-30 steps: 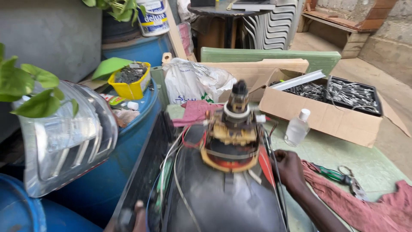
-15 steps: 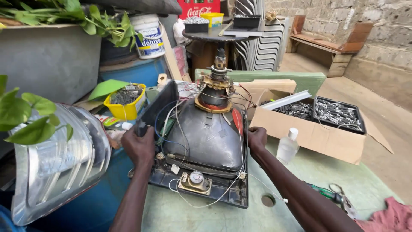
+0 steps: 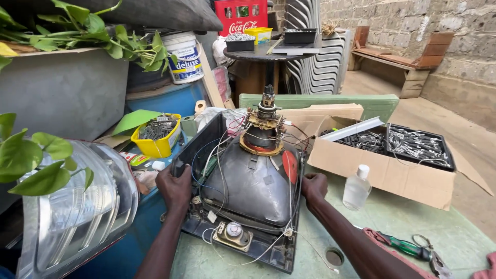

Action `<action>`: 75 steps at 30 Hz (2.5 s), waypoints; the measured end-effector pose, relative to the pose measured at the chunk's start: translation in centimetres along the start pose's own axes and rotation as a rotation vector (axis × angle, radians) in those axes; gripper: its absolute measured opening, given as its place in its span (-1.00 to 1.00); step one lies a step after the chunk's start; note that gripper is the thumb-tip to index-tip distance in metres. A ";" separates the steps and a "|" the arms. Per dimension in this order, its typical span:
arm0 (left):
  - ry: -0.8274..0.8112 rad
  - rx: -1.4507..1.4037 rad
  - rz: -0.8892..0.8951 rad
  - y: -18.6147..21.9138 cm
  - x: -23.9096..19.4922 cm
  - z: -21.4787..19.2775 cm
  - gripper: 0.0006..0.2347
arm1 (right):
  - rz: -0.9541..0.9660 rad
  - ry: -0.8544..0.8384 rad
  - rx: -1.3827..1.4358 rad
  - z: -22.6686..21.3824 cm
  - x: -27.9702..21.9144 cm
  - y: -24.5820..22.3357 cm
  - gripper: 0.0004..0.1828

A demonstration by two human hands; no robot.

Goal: Cleaning the tube and plastic casing of a CRT monitor using a toothbrush, rag, and screwdriver.

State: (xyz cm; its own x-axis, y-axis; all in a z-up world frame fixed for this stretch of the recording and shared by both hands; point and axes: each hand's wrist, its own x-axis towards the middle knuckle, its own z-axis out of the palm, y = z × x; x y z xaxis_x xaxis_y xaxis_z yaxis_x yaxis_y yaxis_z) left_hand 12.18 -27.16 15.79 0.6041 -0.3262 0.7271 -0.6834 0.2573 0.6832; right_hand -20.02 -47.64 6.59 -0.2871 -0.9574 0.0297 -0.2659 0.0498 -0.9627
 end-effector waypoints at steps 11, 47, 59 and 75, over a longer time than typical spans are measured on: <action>-0.054 0.001 -0.008 -4.8 2.6 5.9 -0.79 | 0.028 0.083 0.000 1.4 4.0 2.3 -0.65; -0.009 -0.051 -0.132 -10.7 0.0 8.7 -0.58 | 0.081 -0.406 0.344 2.2 11.0 5.2 -0.73; -0.019 -0.253 -0.111 -12.8 -0.7 9.1 -0.62 | 0.177 -0.370 0.337 1.7 11.0 4.6 -0.80; 0.063 -0.193 -0.053 -13.5 -1.0 9.5 -0.57 | 0.189 -0.409 0.386 0.2 8.9 3.3 -0.85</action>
State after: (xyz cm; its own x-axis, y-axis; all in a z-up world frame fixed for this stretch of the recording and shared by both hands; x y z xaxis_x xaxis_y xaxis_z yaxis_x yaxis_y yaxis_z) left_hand 16.94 -38.98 5.21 0.6659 -0.2882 0.6881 -0.5619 0.4129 0.7168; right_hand -23.29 -56.04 3.65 0.1012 -0.9777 -0.1840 0.1311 0.1964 -0.9717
